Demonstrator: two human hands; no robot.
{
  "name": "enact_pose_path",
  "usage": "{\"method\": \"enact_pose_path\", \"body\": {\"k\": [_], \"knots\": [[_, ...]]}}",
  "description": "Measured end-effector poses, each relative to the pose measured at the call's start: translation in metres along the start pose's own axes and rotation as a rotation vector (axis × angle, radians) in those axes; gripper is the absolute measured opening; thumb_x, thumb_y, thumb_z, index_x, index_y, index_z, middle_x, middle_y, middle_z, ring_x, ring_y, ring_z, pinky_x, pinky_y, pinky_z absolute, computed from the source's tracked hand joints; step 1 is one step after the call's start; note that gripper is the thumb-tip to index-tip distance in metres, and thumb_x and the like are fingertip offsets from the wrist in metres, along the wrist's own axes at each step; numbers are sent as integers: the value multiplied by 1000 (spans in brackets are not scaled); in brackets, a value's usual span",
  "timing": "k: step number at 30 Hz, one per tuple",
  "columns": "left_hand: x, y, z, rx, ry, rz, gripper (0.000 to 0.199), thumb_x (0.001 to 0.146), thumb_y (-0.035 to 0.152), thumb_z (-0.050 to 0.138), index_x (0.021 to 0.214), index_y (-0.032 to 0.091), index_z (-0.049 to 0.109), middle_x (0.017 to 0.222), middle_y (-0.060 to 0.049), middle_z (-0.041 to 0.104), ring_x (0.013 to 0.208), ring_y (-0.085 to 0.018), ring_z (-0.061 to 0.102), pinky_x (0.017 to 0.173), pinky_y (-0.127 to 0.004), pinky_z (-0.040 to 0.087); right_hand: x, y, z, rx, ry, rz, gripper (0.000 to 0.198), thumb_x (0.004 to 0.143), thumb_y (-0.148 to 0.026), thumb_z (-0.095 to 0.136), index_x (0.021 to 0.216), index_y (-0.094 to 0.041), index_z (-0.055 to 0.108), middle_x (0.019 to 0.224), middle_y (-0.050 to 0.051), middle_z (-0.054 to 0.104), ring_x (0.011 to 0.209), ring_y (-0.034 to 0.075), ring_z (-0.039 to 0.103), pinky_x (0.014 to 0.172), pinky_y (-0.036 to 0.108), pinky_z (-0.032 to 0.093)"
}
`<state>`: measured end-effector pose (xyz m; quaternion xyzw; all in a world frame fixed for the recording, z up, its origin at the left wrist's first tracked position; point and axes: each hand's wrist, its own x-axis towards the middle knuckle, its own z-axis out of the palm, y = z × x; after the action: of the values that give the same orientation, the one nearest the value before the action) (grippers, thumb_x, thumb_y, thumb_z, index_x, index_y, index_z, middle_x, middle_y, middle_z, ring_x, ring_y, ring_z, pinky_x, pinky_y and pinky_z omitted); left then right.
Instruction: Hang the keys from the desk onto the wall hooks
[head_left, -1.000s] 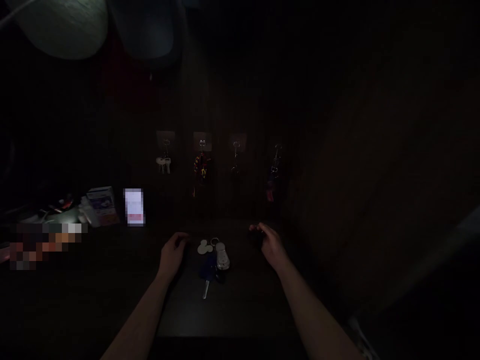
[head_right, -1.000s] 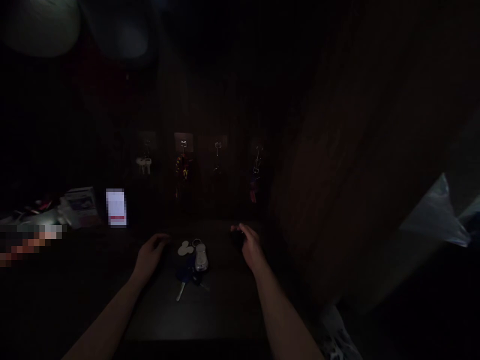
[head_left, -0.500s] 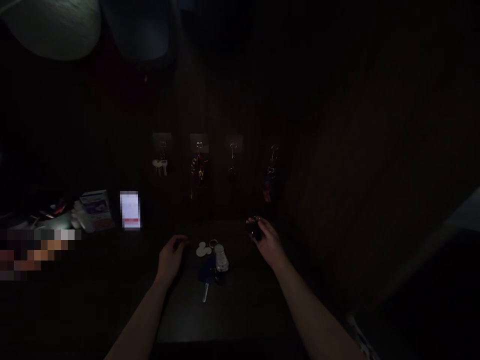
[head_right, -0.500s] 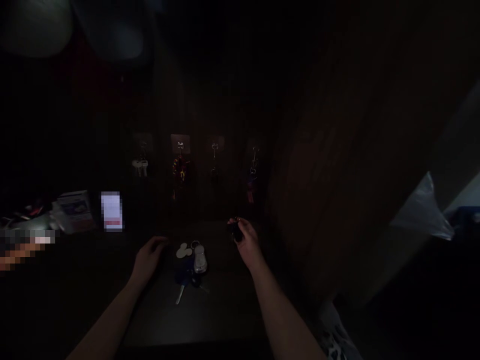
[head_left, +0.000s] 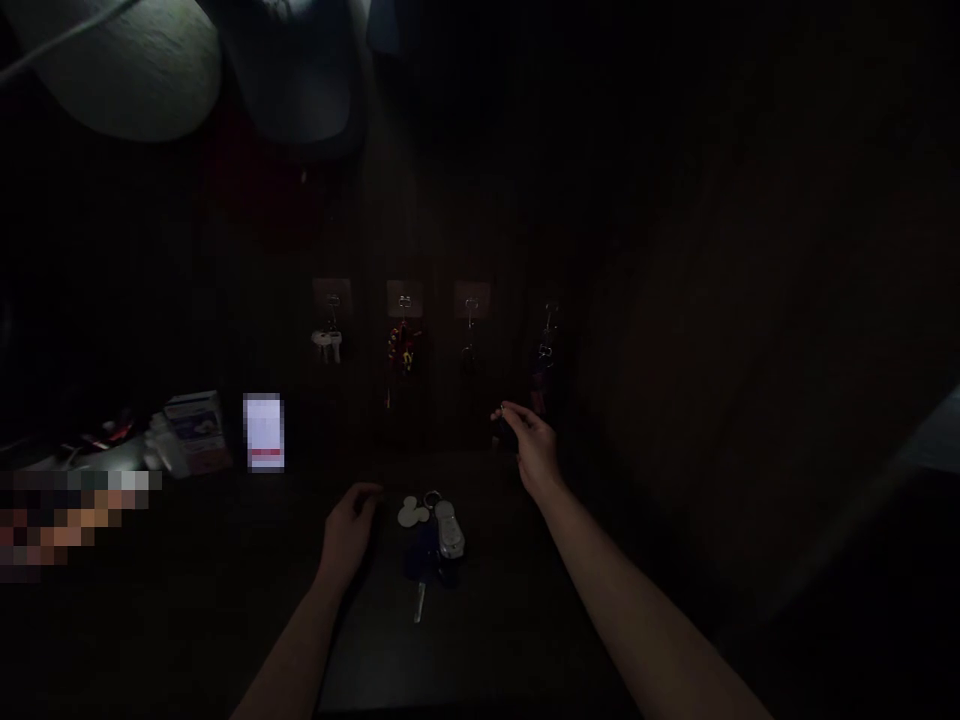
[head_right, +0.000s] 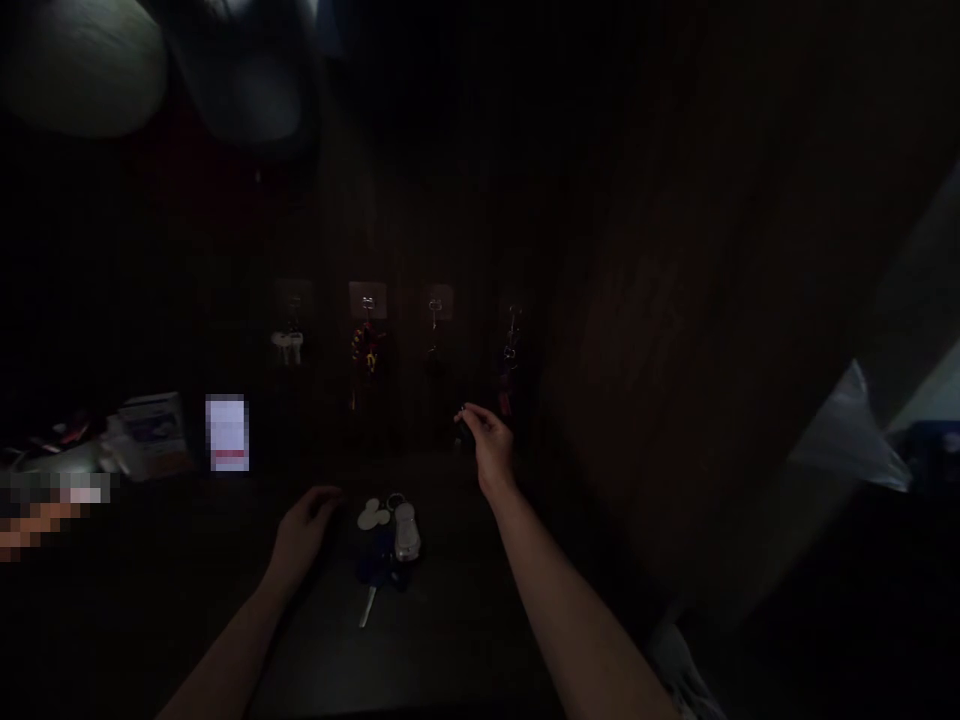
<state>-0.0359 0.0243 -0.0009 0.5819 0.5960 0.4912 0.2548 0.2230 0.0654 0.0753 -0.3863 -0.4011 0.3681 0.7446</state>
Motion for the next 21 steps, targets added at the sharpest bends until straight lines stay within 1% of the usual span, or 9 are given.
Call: {"method": "enact_pose_path", "body": {"k": [4, 7, 10, 12, 16, 21], "knots": [[0, -1, 0, -13, -2, 6, 23, 73, 34, 47, 84, 22, 64, 89, -3, 69, 88, -21, 62, 81, -32, 46, 21, -16, 24, -62, 3, -120, 33, 63, -41, 70, 86, -19, 67, 77, 3, 70, 74, 18, 65, 68, 31, 51], [1, -2, 1, -18, -3, -4, 23, 73, 34, 48, 84, 21, 63, 89, -3, 69, 88, -21, 63, 81, -33, 46, 38, -29, 40, -185, 4, -272, 32, 66, -43, 66, 86, -19, 67, 77, 2, 69, 75, 19, 64, 70, 32, 49], [1, -2, 1, -25, -13, -2, 22, 74, 34, 48, 84, 22, 63, 86, -2, 69, 86, -21, 63, 78, -32, 47, 52, -42, 54, -343, 24, -440, 29, 70, -44, 62, 86, -20, 66, 80, 2, 68, 80, 19, 62, 75, 32, 47], [1, -3, 1, -23, -13, 17, 22, 74, 34, 47, 84, 22, 63, 86, -2, 69, 86, -21, 63, 78, -31, 47, 58, -51, 64, -422, 37, -517, 26, 71, -42, 61, 84, -19, 65, 83, 3, 67, 82, 19, 60, 76, 32, 45], [2, -5, 3, -18, -11, 27, 22, 75, 34, 46, 84, 22, 63, 86, -2, 69, 86, -20, 63, 79, -30, 47, 68, -63, 80, -522, 66, -607, 20, 73, -37, 59, 82, -19, 63, 82, 3, 67, 83, 19, 59, 79, 31, 43], [2, -6, 3, -25, -2, 35, 22, 75, 34, 46, 84, 22, 63, 85, -2, 69, 85, -20, 63, 77, -30, 47, 77, -63, 90, -613, 56, -631, 16, 74, -34, 58, 82, -20, 61, 83, 2, 66, 81, 19, 59, 76, 31, 43]]}}
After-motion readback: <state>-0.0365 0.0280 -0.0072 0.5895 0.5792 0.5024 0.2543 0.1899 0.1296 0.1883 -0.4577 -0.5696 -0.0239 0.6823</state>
